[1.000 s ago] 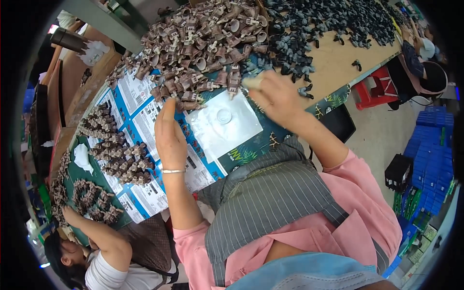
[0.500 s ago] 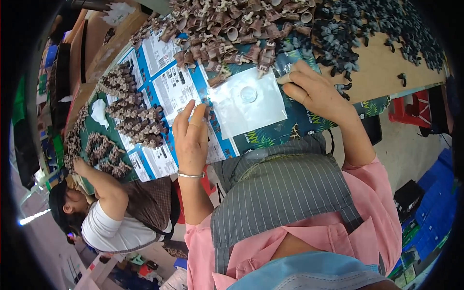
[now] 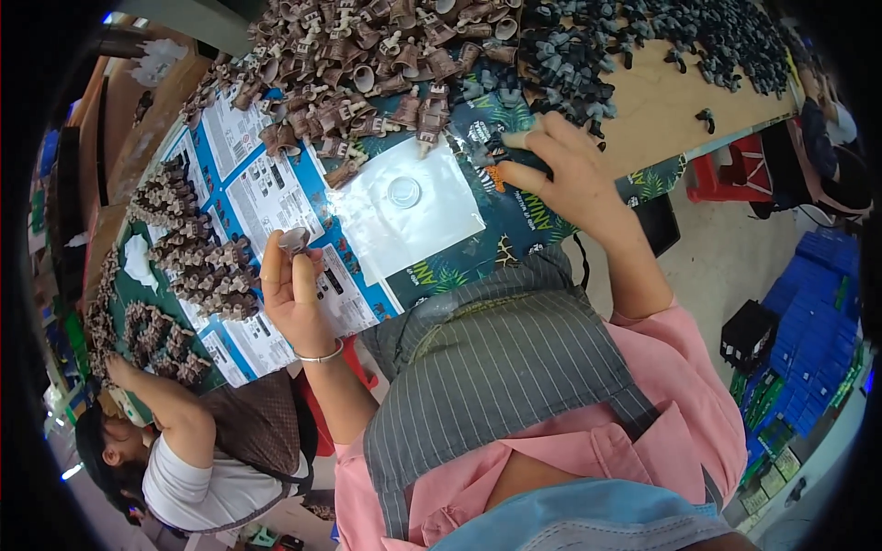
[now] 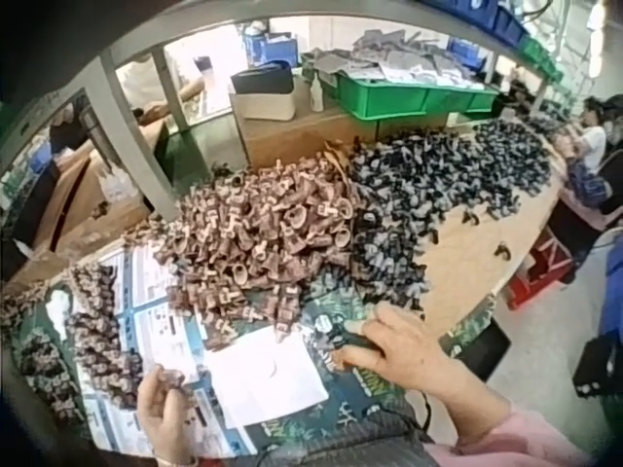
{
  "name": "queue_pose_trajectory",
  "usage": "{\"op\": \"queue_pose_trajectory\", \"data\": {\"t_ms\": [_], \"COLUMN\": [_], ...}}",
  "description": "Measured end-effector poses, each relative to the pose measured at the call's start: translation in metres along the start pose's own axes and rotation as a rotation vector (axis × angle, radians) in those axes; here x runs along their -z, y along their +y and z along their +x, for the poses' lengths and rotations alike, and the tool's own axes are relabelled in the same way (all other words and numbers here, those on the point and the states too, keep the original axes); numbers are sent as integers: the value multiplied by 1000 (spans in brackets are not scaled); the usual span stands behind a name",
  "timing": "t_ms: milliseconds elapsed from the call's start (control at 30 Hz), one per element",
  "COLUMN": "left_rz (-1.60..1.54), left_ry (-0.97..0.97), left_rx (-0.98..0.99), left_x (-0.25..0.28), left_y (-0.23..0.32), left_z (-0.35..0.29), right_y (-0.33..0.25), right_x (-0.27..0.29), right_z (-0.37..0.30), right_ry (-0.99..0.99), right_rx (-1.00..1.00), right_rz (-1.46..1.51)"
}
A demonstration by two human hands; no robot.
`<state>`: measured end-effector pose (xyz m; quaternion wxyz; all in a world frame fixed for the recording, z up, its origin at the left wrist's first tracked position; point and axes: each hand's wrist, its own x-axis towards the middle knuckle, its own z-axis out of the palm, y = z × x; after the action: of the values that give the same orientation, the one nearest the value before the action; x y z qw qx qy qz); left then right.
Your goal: The person assembles small plastic animal components into finished units by hand at a factory workbench.
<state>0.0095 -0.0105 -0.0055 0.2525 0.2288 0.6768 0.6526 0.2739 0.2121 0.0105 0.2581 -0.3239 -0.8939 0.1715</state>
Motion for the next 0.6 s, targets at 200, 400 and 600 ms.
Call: {"op": "queue_pose_trajectory", "data": {"t_ms": [200, 400, 600], "left_rz": [-258, -307, -276], "left_ry": [-18, -120, -118], "left_rx": [65, 68, -20], "left_x": [0, -11, -11], "left_y": [-9, -13, -18], "left_z": [-13, -17, -20], "right_y": [-20, -59, -77], "right_x": [1, -22, -38], "right_z": [7, 23, 37], "right_ry": [-151, -182, -181], "right_rx": [-235, 17, 243], "right_rz": [309, 393, 91]}}
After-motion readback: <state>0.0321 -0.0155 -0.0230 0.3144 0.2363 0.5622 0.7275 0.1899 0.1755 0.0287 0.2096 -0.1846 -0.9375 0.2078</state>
